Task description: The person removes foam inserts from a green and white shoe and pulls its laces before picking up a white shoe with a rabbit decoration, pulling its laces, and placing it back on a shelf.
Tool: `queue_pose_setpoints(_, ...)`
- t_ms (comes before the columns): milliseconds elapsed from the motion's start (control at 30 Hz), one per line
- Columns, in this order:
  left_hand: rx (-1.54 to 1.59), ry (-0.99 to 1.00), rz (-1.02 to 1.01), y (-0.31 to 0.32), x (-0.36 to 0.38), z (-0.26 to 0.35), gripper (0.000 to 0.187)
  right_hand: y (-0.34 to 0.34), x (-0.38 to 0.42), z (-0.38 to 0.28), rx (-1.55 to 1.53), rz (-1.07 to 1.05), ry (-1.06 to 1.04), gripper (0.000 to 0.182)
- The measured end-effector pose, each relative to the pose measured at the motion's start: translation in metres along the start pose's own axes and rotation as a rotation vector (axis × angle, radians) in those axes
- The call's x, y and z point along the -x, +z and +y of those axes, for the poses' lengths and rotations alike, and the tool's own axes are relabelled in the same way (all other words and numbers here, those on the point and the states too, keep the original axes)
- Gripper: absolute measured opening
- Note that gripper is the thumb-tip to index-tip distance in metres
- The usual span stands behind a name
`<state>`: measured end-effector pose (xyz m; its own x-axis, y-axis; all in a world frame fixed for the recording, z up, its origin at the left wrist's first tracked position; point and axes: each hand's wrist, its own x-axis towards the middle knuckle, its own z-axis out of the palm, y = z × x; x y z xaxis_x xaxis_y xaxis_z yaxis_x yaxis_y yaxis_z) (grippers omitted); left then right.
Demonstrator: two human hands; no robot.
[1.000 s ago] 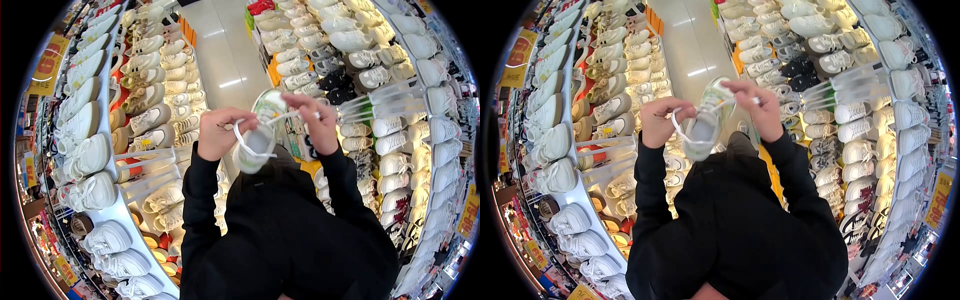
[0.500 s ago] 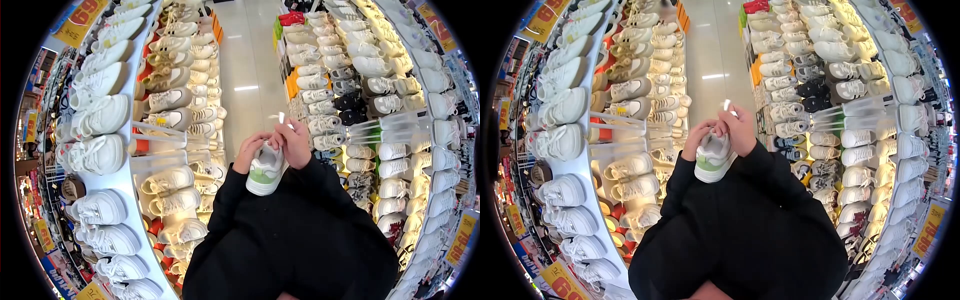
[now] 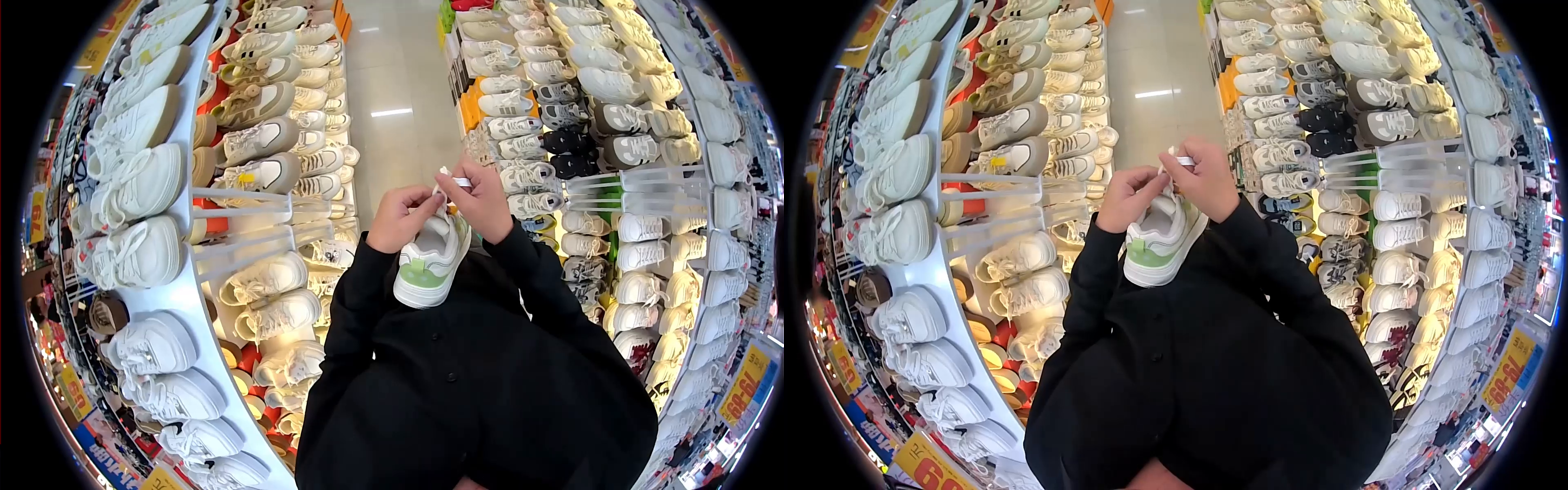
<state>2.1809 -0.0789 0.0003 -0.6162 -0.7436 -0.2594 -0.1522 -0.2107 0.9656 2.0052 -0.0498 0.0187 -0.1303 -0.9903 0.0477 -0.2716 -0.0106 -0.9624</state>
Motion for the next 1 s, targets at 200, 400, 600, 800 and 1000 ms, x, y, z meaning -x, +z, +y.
queue_pose_setpoints(200, 0.229, 0.199, 0.177, 0.013, -0.005, -0.017, 0.028, -0.031, 0.023, 0.027, 0.193, 0.096, 0.077, 0.034)
queue_pose_setpoints(400, 0.622, 0.099, 0.073, 0.013, -0.001, -0.053, 0.032, -0.046, 0.052, 0.031, 0.233, 0.02, 0.057, 0.022)
queue_pose_setpoints(600, 0.453, 0.011, 0.068, 0.006, -0.004, -0.046, 0.025, -0.05, 0.053, 0.02, 0.192, 0.003, 0.106, 0.03)
queue_pose_setpoints(800, -0.028, 0.054, -0.163, -0.002, -0.022, -0.015, 0.025, -0.028, -0.025, -0.007, 0.154, -0.126, -0.13, 0.029)
queue_pose_setpoints(1000, -0.049, 0.159, -0.124, 0.003, -0.016, 0.002, 0.028, 0.011, -0.059, 0.022, -0.354, -0.372, 0.189, 0.026)
